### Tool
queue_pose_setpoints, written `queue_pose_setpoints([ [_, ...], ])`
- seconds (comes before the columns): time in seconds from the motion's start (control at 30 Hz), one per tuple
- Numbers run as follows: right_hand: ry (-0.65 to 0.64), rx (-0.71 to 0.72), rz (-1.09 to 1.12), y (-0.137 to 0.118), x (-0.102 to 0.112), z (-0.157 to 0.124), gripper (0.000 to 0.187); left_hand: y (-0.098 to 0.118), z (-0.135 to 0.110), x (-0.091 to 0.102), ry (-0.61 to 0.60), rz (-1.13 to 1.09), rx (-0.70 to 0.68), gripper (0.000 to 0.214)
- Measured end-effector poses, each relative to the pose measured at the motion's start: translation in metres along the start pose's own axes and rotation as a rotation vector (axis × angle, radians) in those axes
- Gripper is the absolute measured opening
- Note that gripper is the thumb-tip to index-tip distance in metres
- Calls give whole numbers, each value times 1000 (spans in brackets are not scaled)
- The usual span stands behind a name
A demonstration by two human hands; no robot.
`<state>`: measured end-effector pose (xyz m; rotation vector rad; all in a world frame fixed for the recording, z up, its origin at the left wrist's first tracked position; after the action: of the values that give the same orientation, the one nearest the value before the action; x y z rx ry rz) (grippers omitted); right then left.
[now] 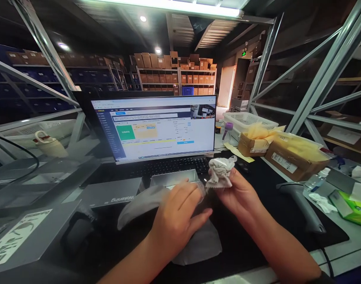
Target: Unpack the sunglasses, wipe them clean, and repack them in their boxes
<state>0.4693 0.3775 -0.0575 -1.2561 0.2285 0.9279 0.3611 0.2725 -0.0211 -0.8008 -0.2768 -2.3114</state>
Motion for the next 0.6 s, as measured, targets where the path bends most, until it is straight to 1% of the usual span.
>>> queue_pose_setpoints([
  [0.07,13,36,-14,-3,2,0,32,0,0,-2,-7,-1,1,28],
  [0.1,-8,45,-45,-2,0,-1,31,0,0,-2,-2,4,5,28],
  [0.23,-159,66,-252,3,-17,-8,29,-4,1,5,29,26,33,26],
  [0.27,-169,61,-261,3,-18,-9,30,-4,1,6,29,25,36,26],
  [0.33,-119,25,-197,3,-13,-7,30,-4,0,5,13,21,36,27],
  [0.4,-26,-12,-83,3,-4,-4,33,-4,0,2,0,20,32,28],
  [0.47,46,-17,-14,1,5,-2,37,-4,0,0,-6,23,28,28],
  [0.53,49,-12,-17,0,8,0,34,-6,1,0,5,30,38,27],
  [0.6,-45,-22,-140,0,1,-1,27,-10,2,3,30,37,66,24],
])
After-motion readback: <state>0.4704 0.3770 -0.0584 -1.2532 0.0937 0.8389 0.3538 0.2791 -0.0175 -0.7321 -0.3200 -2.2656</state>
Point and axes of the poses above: each hand's wrist, its own z-axis towards the middle knuckle, its own x-axis out of the back of the hand, y = z × x, the point moved 10 cm from there along z, towards the middle knuckle, and after that the axes turned 8 degrees about -y, right-handed, at the moved point
